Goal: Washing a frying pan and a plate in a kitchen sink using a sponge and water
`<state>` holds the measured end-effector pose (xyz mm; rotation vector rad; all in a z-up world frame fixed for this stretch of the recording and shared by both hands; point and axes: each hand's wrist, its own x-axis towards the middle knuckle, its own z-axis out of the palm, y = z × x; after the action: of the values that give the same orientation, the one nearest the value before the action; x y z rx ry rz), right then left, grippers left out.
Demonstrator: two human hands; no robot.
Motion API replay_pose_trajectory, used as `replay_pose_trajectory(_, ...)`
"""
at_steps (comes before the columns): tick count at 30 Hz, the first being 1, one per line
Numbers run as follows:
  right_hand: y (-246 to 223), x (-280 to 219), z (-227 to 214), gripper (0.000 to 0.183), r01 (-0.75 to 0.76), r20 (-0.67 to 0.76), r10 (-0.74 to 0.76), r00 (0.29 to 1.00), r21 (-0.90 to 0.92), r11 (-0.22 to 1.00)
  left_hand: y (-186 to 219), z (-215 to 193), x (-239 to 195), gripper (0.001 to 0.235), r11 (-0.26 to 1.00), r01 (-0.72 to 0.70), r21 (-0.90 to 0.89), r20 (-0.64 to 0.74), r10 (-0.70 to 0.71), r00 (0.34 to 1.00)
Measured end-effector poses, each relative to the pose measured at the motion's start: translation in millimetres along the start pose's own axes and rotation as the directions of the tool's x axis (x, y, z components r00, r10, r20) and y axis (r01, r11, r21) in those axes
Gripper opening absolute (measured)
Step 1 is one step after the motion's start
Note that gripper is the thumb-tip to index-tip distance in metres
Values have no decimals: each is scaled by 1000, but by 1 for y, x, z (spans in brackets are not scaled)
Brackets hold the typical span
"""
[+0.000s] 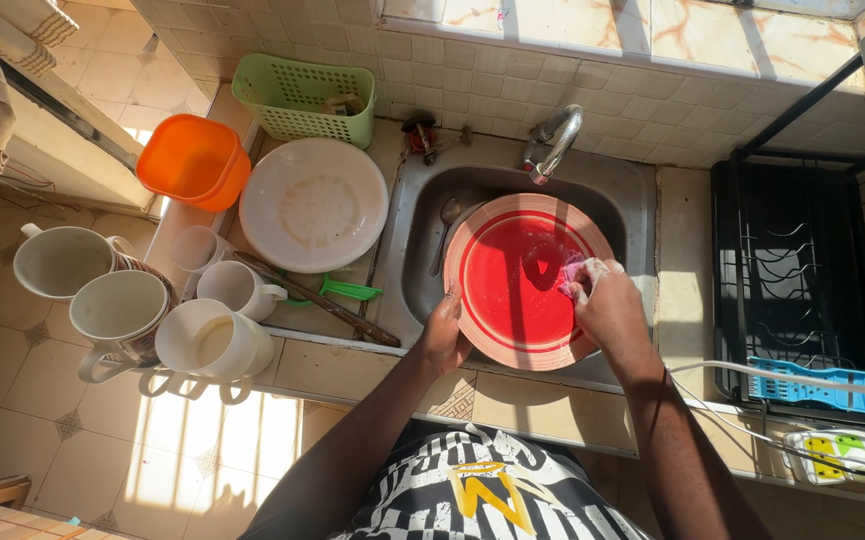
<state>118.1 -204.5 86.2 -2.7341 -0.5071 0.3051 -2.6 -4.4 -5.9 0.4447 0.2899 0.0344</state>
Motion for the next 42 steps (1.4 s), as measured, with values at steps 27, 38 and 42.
replay_pose_trajectory(27,4,17,20,10,-53,-213,69,975,82,995,1,7,-2,57,1000,1,22,-59,0,998)
replay_pose_trajectory(38,-82,55,26,13,97,-159,-67,985,185,978,0,9,-5,55,999,34,26,-22,-34,999)
replay_pose_trajectory(42,-103,23,37,13,268,-107,-248,963,256,929,-10,-10,1,57,999,41,23,-19,-41,999)
